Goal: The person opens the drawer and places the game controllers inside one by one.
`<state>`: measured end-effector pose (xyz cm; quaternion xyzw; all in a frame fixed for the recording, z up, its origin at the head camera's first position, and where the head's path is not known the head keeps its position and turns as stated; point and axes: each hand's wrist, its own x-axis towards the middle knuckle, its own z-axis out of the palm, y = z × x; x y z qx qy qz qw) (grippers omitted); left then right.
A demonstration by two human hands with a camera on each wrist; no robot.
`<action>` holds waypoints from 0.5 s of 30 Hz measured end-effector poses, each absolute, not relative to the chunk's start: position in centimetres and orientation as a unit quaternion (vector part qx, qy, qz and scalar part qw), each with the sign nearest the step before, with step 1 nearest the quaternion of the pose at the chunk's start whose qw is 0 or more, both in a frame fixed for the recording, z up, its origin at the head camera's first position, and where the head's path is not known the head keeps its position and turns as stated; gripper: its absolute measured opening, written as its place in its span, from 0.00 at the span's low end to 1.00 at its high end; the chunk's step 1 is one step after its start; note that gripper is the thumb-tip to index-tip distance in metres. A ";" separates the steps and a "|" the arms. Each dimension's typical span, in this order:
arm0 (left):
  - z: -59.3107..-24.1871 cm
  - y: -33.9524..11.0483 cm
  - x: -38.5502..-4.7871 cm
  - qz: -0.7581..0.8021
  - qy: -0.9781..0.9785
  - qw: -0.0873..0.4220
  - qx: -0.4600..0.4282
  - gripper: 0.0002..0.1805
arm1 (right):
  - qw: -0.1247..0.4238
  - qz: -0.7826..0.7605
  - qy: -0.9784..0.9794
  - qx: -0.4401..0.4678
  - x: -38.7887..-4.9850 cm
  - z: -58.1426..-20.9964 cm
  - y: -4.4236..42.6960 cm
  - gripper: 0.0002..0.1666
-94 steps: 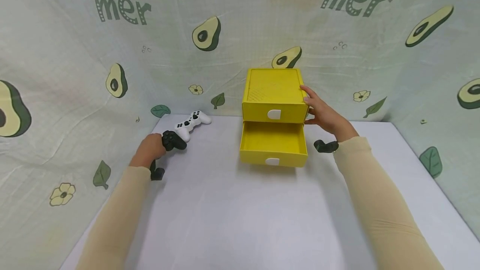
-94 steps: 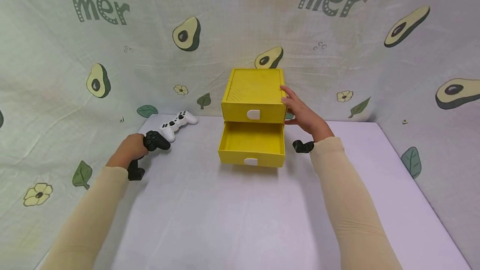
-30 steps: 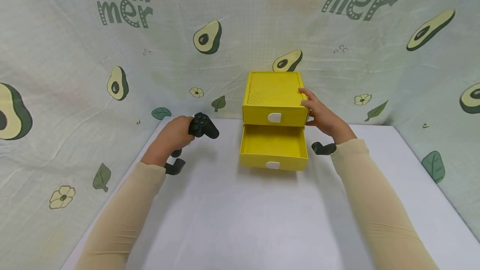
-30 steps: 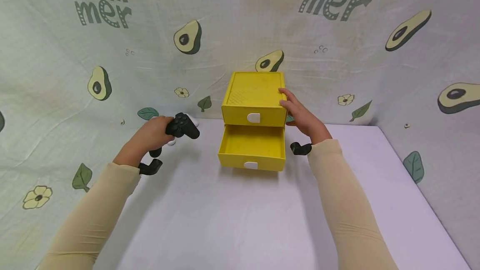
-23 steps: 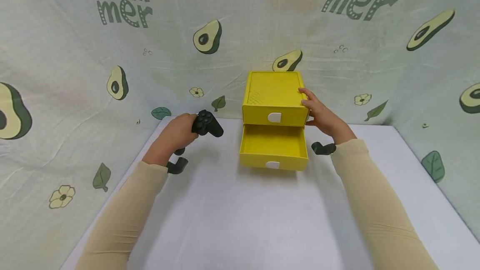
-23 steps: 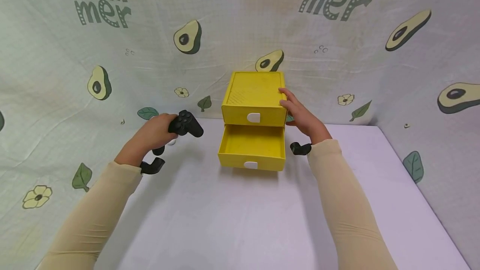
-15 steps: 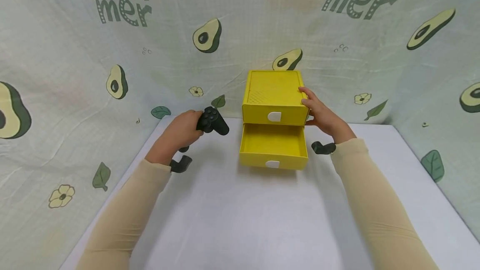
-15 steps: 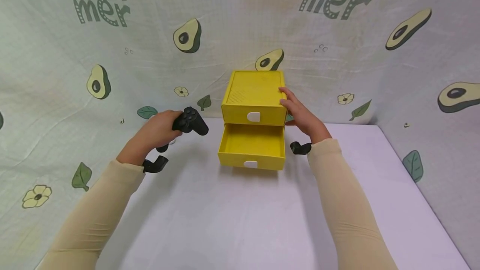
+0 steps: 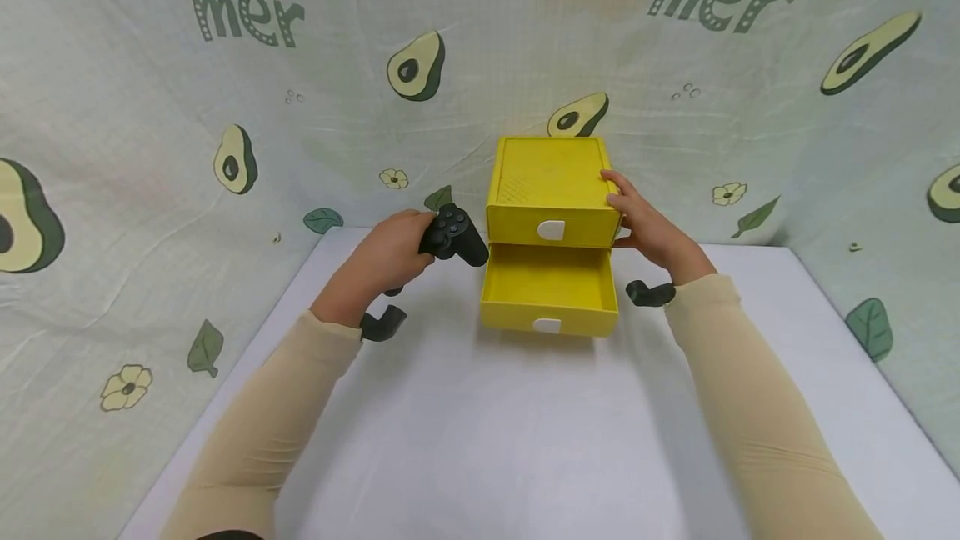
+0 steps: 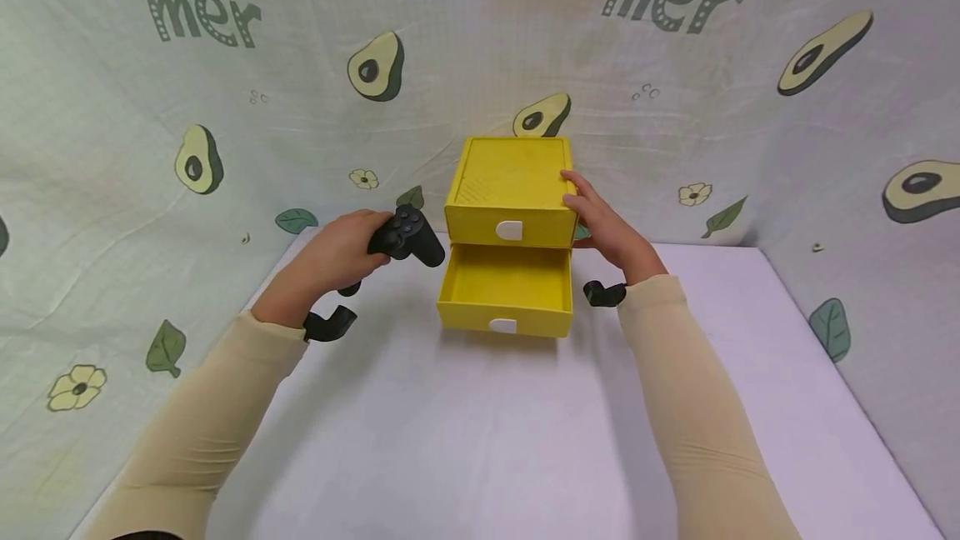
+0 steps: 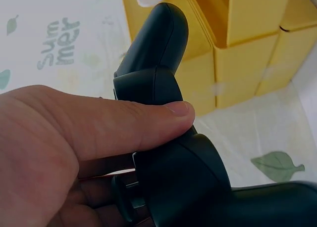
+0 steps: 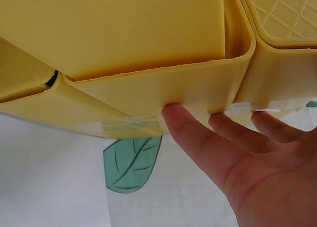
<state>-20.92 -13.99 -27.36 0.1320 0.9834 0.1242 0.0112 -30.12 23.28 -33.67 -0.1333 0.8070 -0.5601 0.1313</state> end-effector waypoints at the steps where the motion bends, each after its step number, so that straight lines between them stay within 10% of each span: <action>1: -27.3 -13.7 -20.9 0.122 0.983 0.011 0.134 0.30 | 0.131 -0.560 0.807 -0.133 -30.1 -33.7 23.3 0.34; 15: -26.6 -10.5 -20.3 0.111 0.975 -0.014 0.193 0.30 | 0.127 -0.567 0.802 -0.138 -30.1 -33.7 23.3 0.34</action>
